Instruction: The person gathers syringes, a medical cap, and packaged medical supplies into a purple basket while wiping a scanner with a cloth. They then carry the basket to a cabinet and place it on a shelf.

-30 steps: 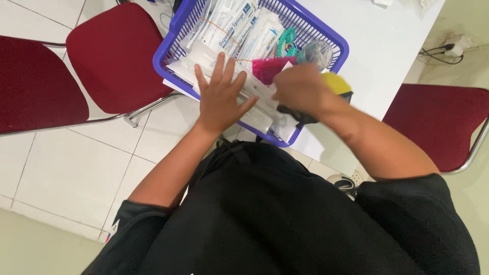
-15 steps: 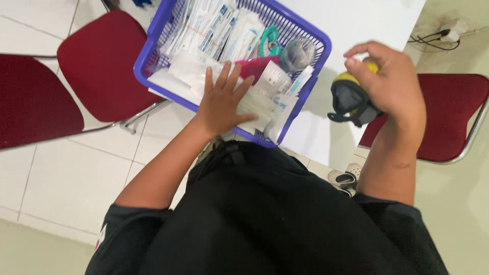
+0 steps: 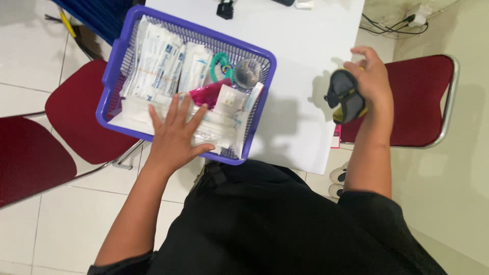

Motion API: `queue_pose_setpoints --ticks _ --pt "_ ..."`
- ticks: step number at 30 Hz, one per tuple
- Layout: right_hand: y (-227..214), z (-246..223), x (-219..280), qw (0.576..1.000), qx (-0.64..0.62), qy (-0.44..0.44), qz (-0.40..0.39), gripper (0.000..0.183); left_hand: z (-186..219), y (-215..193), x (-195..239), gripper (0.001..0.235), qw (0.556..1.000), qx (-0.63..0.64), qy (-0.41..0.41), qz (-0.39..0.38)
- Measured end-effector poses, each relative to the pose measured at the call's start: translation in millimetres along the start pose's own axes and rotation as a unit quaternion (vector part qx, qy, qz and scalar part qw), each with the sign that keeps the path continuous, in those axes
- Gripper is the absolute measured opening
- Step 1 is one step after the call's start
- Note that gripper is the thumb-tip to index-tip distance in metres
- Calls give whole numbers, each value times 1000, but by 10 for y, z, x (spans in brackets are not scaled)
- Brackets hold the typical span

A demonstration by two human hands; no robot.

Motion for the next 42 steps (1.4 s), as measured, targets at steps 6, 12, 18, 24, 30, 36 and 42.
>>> queue_pose_setpoints --ticks 6,12,18,24,30,36,42 --pt "206 1 -962 995 98 9 -11 98 309 64 -67 93 995 23 0 96" --pt "98 -97 -1694 993 101 64 -2 92 763 69 -494 60 984 92 -15 154" --pt "326 1428 -3477 991 95 77 52 84 1076 10 -793 51 975 127 9 181" --pt "368 608 -3262 968 186 128 106 111 1248 -11 -830 41 971 135 -19 196" --pt "448 836 -3477 960 184 166 130 93 1198 114 -722 39 967 137 -53 208" --pt "386 1060 -3363 967 121 161 159 68 1204 126 -753 39 968 139 -43 204" --pt "266 1238 -2824 969 66 16 238 46 1212 19 -788 37 959 173 -3 222"
Point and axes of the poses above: each hand's wrist, its own x-axis away from the middle knuckle, its own y-axis out of the palm, z = x × y, the point moved 2 cm from there along -x, towards the middle knuckle, and after that the axes turned 8 degrees about y, right-handed, at the moved point
